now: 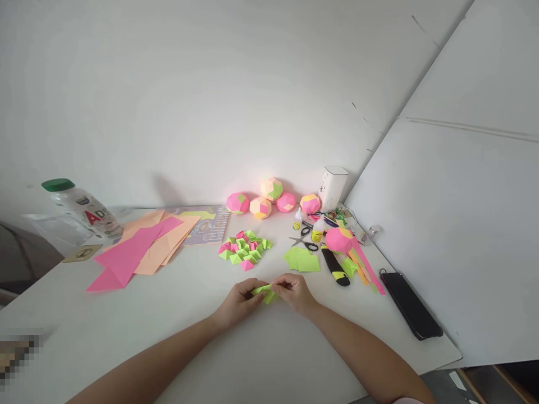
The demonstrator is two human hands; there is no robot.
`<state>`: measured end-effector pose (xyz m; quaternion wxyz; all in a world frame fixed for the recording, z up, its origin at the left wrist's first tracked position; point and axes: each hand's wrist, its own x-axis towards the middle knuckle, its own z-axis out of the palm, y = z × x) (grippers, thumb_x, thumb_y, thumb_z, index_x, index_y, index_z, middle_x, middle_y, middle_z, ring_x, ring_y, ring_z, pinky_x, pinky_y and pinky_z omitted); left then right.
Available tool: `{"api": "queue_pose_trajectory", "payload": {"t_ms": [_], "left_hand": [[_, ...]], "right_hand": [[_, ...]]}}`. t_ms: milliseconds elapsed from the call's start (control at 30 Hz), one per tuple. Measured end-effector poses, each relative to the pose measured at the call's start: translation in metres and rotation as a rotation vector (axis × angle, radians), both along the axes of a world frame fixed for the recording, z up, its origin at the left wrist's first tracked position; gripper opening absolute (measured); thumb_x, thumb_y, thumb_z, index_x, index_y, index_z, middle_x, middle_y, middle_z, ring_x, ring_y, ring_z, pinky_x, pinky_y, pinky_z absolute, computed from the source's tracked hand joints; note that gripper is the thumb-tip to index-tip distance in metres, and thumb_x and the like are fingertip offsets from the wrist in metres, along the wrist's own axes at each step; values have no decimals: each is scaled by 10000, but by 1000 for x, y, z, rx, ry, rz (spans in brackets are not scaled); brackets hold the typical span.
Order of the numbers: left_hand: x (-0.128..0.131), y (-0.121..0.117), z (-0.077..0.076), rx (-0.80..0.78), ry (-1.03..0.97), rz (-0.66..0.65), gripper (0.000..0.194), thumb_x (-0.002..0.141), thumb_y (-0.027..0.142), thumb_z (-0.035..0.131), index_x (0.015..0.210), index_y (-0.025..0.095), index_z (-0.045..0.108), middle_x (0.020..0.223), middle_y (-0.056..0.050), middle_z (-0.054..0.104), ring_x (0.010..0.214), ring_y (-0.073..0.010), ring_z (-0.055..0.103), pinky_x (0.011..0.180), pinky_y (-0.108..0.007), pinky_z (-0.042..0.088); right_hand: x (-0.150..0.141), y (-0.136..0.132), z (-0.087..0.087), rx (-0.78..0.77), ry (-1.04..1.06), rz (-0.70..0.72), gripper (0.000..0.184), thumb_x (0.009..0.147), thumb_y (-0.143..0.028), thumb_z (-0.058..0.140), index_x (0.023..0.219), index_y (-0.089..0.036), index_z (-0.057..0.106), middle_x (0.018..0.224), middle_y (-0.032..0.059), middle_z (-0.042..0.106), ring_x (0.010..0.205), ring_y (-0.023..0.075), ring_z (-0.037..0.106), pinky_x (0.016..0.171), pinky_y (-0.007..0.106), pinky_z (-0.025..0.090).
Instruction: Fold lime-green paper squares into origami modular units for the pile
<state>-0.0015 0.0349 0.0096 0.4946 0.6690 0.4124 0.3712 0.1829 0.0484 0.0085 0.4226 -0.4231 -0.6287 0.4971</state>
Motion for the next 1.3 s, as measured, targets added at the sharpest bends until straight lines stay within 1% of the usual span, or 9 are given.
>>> {"api": "queue_pose_trajectory", "payload": {"t_ms": [100,200,300,400,467,700,933,1100,1300], "left_hand": [[1,0,-1,-115,-116,12,270,740,333,603,938,151,623,802,-50,623,682,-146,551,594,-245,425],[2,1,-2,-250,-202,40,321,708,359,641,940,142,596,671,-6,592,553,-104,503,518,-223,392],[2,2,-2,-314,-256,37,346,692,375,663,935,140,592,640,7,587,531,-94,498,509,-217,383],[2,2,-2,-280,-284,-14,318,700,367,664,912,137,609,779,-45,642,668,-132,569,599,-243,427],[2,2,-2,-262,-280,-24,314,700,367,666,904,134,616,819,-63,652,720,-151,586,632,-257,438],[2,4,-7,-314,-293,73,403,634,406,711,912,137,598,616,17,576,543,-95,503,516,-222,385],[2,5,-8,-317,-368,43,350,642,372,720,869,129,611,658,-7,610,588,-102,526,559,-233,411],[1,5,-9,-316,-390,34,344,638,381,722,852,137,605,719,-30,642,641,-133,569,595,-256,434],[1,4,-5,-268,-327,24,285,686,384,683,790,130,609,646,-11,605,568,-99,515,533,-222,393]], "right_hand": [[1,0,1,-27,-9,-14,218,720,-355,656,694,-142,626,571,-20,524,494,87,449,457,204,365],[1,-1,2,-45,-14,6,234,757,-377,610,711,-149,582,565,-34,481,473,82,430,439,198,362],[0,-2,2,3,-40,28,226,786,-379,572,748,-156,565,625,-18,506,505,86,448,462,199,386],[-2,-4,2,76,-96,37,223,774,-374,588,823,-157,591,712,13,577,570,101,495,513,209,410],[-2,-5,2,115,-140,54,238,764,-380,601,831,-153,623,685,14,592,563,106,496,514,214,405],[-1,-5,-3,87,-146,65,264,774,-384,598,819,-139,685,533,-13,519,470,91,456,439,204,400],[-1,-5,-9,0,-24,85,316,757,-390,620,943,-142,680,621,8,599,526,125,563,494,274,541],[0,-4,-11,13,-22,115,298,770,-378,611,944,-151,696,655,23,629,551,140,595,473,269,550],[0,-5,-8,10,-44,140,303,787,-378,590,955,-153,702,632,21,630,540,133,588,469,249,544]]}}
